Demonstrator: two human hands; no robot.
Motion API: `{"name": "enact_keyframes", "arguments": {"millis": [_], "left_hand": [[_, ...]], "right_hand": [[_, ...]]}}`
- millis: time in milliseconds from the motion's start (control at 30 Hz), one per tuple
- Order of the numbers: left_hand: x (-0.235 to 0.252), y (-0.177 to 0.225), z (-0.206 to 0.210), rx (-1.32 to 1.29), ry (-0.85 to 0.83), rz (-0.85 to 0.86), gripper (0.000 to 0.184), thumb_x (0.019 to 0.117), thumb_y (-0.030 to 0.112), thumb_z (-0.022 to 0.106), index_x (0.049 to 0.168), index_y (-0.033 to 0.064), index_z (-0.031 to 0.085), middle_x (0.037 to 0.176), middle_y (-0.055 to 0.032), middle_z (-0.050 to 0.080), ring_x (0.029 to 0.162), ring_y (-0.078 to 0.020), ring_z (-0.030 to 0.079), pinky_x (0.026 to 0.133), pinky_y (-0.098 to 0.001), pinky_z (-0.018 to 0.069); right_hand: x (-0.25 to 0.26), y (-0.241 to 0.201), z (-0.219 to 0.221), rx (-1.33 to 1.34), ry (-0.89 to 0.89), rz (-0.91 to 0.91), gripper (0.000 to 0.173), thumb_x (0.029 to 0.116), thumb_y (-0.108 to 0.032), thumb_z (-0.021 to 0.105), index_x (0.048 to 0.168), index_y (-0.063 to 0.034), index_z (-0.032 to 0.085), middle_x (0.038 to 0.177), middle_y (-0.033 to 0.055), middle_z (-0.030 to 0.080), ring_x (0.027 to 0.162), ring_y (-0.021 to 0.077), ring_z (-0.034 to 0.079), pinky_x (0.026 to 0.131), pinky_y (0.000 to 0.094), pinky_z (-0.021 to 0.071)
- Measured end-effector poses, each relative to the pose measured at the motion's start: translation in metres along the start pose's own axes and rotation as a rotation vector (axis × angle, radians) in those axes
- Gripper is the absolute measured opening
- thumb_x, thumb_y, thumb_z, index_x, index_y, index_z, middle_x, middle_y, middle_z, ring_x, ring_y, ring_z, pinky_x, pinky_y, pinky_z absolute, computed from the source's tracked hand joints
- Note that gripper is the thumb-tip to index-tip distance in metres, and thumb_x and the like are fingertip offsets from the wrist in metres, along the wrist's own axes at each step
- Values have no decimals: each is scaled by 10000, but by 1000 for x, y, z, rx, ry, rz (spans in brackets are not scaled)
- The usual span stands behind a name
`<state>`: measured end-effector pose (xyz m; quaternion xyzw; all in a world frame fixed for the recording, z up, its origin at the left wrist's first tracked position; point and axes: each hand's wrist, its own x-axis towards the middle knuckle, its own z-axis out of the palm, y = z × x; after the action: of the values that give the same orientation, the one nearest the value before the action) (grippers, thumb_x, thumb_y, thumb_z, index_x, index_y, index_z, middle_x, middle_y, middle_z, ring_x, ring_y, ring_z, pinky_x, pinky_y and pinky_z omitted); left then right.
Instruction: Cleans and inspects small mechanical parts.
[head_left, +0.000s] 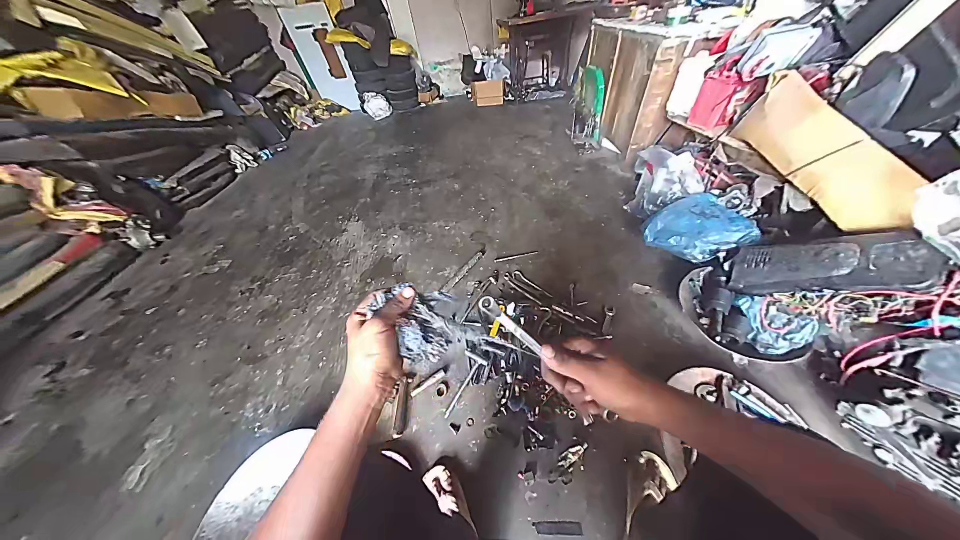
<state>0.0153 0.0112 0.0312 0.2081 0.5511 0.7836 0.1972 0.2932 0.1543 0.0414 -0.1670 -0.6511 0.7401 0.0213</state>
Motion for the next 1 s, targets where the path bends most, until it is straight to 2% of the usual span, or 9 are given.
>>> {"name": "enact_keyframes", "arguments": {"millis": [67, 133, 233, 333, 400, 500, 733, 933, 1000], "left_hand": [[8, -4, -10, 24, 31, 14, 66, 936, 32, 678, 990, -3, 667, 827, -113, 716, 716, -195, 702, 678, -382, 618], [3, -7, -9, 21, -24, 25, 82, 939, 29, 672, 1008, -15, 664, 847, -123, 718, 740, -202, 710, 700, -388, 627], [-11, -5, -3, -38, -139, 35, 81, 993, 89, 619, 1020, 16, 640, 860, -106, 717, 752, -180, 713, 711, -359, 629], [-19, -6, 1, -65, -247, 42, 97, 1019, 130, 588, 995, 46, 630, 879, -91, 712, 792, -169, 710, 755, -356, 625], [-22, -8, 7, -68, -293, 39, 97, 1014, 137, 600, 977, 55, 637, 872, -78, 713, 791, -159, 708, 756, -349, 622], [-29, -8, 15, -32, -318, 21, 96, 993, 109, 626, 1031, 24, 649, 901, -90, 720, 800, -165, 713, 754, -344, 626], [-46, -11, 30, -56, -293, 123, 305, 893, -6, 716, 1181, -43, 623, 1019, -157, 698, 863, -225, 709, 765, -368, 632], [-59, -9, 39, 180, -287, 415, 220, 863, 38, 779, 1071, -15, 735, 988, -82, 754, 802, -149, 726, 712, -291, 635], [-60, -12, 40, 221, -271, 463, 205, 853, 44, 789, 1047, -10, 746, 986, -75, 760, 822, -140, 730, 740, -290, 635]], "right_hand": [[-2, -5, -7, -11, 2, -50, 418, 1063, -480, 466, 788, -186, 583, 594, -87, 430, 429, 10, 360, 397, 178, 325], [-3, -3, -14, -75, 26, -140, 397, 1068, -443, 493, 835, -164, 652, 586, -83, 467, 430, 5, 375, 403, 178, 330], [-1, 6, -26, -200, 64, -254, 326, 1061, -390, 545, 1025, -122, 727, 592, -74, 448, 453, 17, 376, 421, 196, 331], [0, 10, -28, -266, 91, -280, 317, 1050, -381, 575, 1124, -108, 719, 629, -75, 479, 474, 11, 391, 430, 188, 343], [1, 11, -27, -290, 105, -303, 313, 1049, -373, 578, 1127, -102, 715, 649, -77, 500, 490, 7, 406, 444, 184, 357], [4, 11, -26, -314, 141, -349, 307, 1047, -350, 588, 1121, -87, 727, 661, -63, 519, 504, 16, 421, 456, 191, 365], [6, 12, -27, -426, 223, -419, 282, 1050, -321, 592, 1073, -78, 735, 739, -44, 613, 585, 16, 503, 535, 186, 433], [12, 15, -24, -513, 261, -456, 281, 1053, -317, 590, 1031, -75, 729, 762, -34, 636, 633, 16, 542, 578, 187, 462], [14, 16, -21, -537, 267, -470, 291, 1057, -316, 579, 1022, -69, 728, 787, -20, 650, 669, 28, 568, 609, 204, 484]]}}
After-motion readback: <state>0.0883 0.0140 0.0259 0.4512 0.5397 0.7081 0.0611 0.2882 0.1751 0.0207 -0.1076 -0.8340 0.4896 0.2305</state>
